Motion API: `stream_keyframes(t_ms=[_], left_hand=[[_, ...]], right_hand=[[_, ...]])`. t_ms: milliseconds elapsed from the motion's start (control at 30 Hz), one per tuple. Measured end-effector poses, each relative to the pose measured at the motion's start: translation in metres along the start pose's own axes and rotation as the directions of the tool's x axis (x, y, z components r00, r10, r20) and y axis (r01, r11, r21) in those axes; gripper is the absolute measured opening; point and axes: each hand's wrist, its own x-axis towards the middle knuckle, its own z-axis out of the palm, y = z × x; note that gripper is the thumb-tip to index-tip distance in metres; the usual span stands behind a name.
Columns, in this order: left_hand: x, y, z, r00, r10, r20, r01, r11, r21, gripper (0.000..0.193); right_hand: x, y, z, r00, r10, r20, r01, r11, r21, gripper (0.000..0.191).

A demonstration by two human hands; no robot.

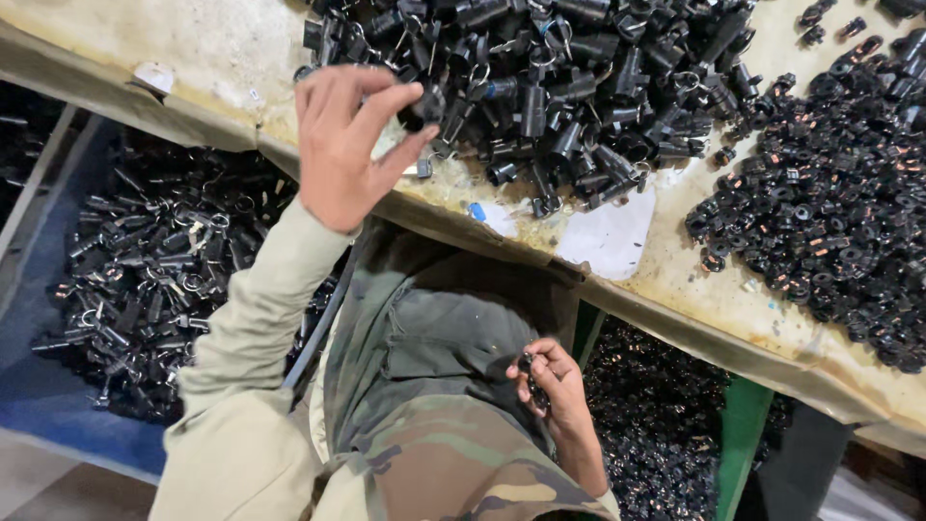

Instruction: The person repeatedly picks small black cylindrical metal parts from a table, twists them apart by hand, and drops the separated components into two bins below. The cycle of picking, twisting, and dropping continues throughout the clip.

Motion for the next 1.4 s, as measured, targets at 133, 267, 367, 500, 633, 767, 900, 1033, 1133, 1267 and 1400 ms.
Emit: stream_keyframes(t_ms=[133,267,367,500,633,767,900,1033,1133,1267,1400], left_hand=[[-0.004,0.048,0.010,0.953,-0.233,0.196,0.302,0.646,-0.701,0.048],[-0.055,0.095,0.031,0.792,0.297,0.534,0.398,0.411,-0.820,0.061],[-0.086,0.102,0.053,0.838,0.190,0.512,0.284,0.649,-0.706,0.055],[-0.114,0.111,0.063,0.859,0.098,0.503,0.290,0.716,-0.635,0.063],[-0.130,0.118,0.059,0.854,-0.024,0.519,0.430,0.595,-0.680,0.068],[-0.141,0.123,0.052,0.822,-0.041,0.568,0.442,0.675,-0.591,0.071],[-0.145,0.129,0.051,0.838,-0.112,0.534,0.447,0.702,-0.554,0.070],[-0.146,0.121,0.052,0.860,-0.024,0.510,0.372,0.714,-0.593,0.069],[-0.148,0.112,0.051,0.863,0.007,0.505,0.347,0.717,-0.604,0.068],[-0.148,0.112,0.048,0.875,0.005,0.484,0.334,0.717,-0.612,0.065],[-0.145,0.120,0.045,0.883,-0.072,0.463,0.345,0.768,-0.539,0.066]], right_hand=[[0.001,0.005,0.003,0.981,-0.089,0.170,0.095,0.995,-0.031,0.022],[0.006,-0.007,0.014,0.998,0.041,-0.037,-0.048,0.976,-0.212,0.021],[0.008,-0.027,0.021,0.994,-0.032,-0.107,0.012,0.982,-0.188,0.018],[0.013,-0.050,0.036,0.929,-0.370,0.000,0.369,0.928,-0.051,0.017],[0.018,-0.072,0.060,0.823,-0.555,0.124,0.440,0.484,-0.757,0.019],[0.015,-0.094,0.078,0.899,-0.375,0.227,0.387,0.436,-0.812,0.016],[0.014,-0.091,0.086,0.806,-0.565,0.178,0.407,0.311,-0.859,0.016],[0.025,-0.089,0.072,0.903,-0.349,0.252,0.408,0.508,-0.758,0.012],[0.032,-0.090,0.062,0.899,-0.335,0.283,0.431,0.554,-0.712,0.011],[0.032,-0.088,0.068,0.874,-0.376,0.310,0.473,0.502,-0.724,0.012],[0.030,-0.078,0.084,0.743,-0.593,0.310,0.547,0.272,-0.792,0.013]])
